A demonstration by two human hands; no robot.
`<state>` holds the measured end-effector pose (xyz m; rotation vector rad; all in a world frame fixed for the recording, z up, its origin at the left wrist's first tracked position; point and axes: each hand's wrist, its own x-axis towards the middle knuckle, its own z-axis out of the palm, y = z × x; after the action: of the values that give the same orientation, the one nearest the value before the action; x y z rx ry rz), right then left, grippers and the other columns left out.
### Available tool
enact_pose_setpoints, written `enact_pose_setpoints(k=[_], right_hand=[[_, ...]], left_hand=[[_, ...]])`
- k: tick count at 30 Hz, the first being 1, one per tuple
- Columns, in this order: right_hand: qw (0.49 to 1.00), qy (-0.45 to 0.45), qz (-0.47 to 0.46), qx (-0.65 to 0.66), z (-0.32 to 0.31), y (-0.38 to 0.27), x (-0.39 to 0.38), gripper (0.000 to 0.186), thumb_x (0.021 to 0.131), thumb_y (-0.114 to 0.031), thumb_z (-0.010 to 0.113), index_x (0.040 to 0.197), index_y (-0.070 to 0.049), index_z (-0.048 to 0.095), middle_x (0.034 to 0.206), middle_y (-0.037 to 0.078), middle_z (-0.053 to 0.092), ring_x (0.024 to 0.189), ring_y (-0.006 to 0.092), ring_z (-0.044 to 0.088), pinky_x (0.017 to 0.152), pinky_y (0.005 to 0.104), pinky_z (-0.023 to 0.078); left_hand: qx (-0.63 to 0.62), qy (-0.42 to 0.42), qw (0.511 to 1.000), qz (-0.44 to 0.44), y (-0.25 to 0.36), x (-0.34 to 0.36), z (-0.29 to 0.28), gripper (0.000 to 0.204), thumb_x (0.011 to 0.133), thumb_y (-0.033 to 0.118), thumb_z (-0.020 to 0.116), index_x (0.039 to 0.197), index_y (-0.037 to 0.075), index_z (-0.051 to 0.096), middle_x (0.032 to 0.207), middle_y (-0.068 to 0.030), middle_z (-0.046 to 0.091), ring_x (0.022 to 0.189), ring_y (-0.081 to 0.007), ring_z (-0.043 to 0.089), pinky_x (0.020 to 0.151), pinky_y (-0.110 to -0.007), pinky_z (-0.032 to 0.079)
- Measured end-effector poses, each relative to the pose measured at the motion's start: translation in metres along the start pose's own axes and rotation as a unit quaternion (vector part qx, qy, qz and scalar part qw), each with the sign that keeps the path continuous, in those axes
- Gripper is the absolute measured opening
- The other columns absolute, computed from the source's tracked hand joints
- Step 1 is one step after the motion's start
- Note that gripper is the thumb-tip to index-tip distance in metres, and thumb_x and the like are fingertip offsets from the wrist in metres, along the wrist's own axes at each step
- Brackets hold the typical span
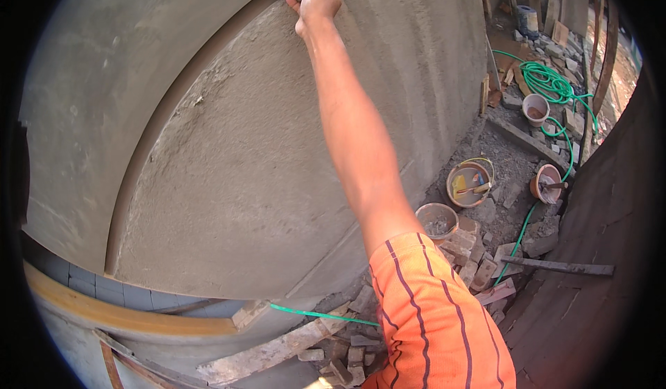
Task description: The person smooths a curved concrete wall using a trowel and a brush. They apply and level the plaster, then use a brush to refine the surface and edges.
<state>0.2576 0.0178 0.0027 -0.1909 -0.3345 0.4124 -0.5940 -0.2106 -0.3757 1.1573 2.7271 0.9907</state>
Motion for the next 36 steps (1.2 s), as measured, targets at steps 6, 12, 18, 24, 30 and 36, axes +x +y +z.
enact_pose_setpoints(k=[6, 12, 18, 24, 30, 36], right_hand=[[0.996, 0.072, 0.032, -0.046, 0.019, 0.000, 0.001, 0.033, 0.096, -0.023, 0.049, 0.121, -0.001, 0.049, 0.118, 0.012, 0.055, 0.098, 0.0238, 0.058, 0.075, 0.0392, 0.056], [0.992, -0.027, 0.065, -0.101, 0.037, 0.008, -0.096, 0.028, 0.100, -0.019, 0.041, 0.117, 0.001, 0.049, 0.113, 0.015, 0.055, 0.086, 0.0203, 0.062, 0.064, 0.0286, 0.061], [0.995, 0.010, 0.028, -0.091, 0.006, 0.001, -0.081, 0.026, 0.100, -0.022, 0.040, 0.114, -0.003, 0.051, 0.104, 0.010, 0.061, 0.090, 0.0155, 0.062, 0.064, 0.0289, 0.058], [0.999, 0.013, 0.000, -0.044, 0.000, -0.020, -0.004, 0.031, 0.099, -0.023, 0.043, 0.122, -0.002, 0.045, 0.109, 0.009, 0.055, 0.087, 0.0200, 0.058, 0.068, 0.0333, 0.056], [0.994, 0.034, 0.076, -0.070, 0.020, 0.003, -0.027, 0.050, 0.099, -0.023, 0.041, 0.141, 0.000, 0.028, 0.143, 0.015, 0.035, 0.124, 0.0295, 0.042, 0.086, 0.0444, 0.054], [0.994, 0.015, 0.060, -0.086, 0.050, 0.038, -0.100, 0.027, 0.099, -0.023, 0.045, 0.116, -0.003, 0.049, 0.099, 0.007, 0.059, 0.074, 0.0142, 0.060, 0.060, 0.0276, 0.057]], left_hand=[[-0.005, -0.005, 1.000, -0.001, 0.002, 0.002, 0.005, 0.067, 0.083, 0.028, 0.063, 0.131, -0.011, 0.038, 0.118, -0.0254, 0.055, 0.100, -0.0314, 0.057, 0.087, -0.040, 0.045], [0.002, -0.014, 1.000, -0.001, 0.001, 0.001, 0.004, 0.066, 0.082, 0.026, 0.063, 0.131, -0.012, 0.038, 0.118, -0.0253, 0.056, 0.100, -0.0309, 0.057, 0.086, -0.040, 0.046], [-0.001, -0.014, 1.000, 0.000, 0.002, 0.004, 0.002, 0.066, 0.082, 0.024, 0.064, 0.130, -0.012, 0.038, 0.118, -0.0251, 0.056, 0.099, -0.0304, 0.058, 0.086, -0.039, 0.046], [-0.003, -0.011, 1.000, 0.003, 0.000, 0.008, -0.004, 0.065, 0.082, 0.022, 0.065, 0.130, -0.013, 0.039, 0.117, -0.0249, 0.056, 0.098, -0.0299, 0.058, 0.085, -0.039, 0.046], [-0.006, -0.009, 1.000, -0.013, -0.021, 0.000, -0.017, 0.064, 0.082, 0.021, 0.066, 0.130, -0.013, 0.039, 0.117, -0.0248, 0.056, 0.098, -0.0294, 0.058, 0.085, -0.039, 0.047], [-0.018, 0.000, 0.999, -0.030, -0.047, -0.004, -0.031, 0.064, 0.081, 0.019, 0.066, 0.129, -0.013, 0.039, 0.117, -0.0246, 0.056, 0.097, -0.0289, 0.059, 0.084, -0.039, 0.047]])
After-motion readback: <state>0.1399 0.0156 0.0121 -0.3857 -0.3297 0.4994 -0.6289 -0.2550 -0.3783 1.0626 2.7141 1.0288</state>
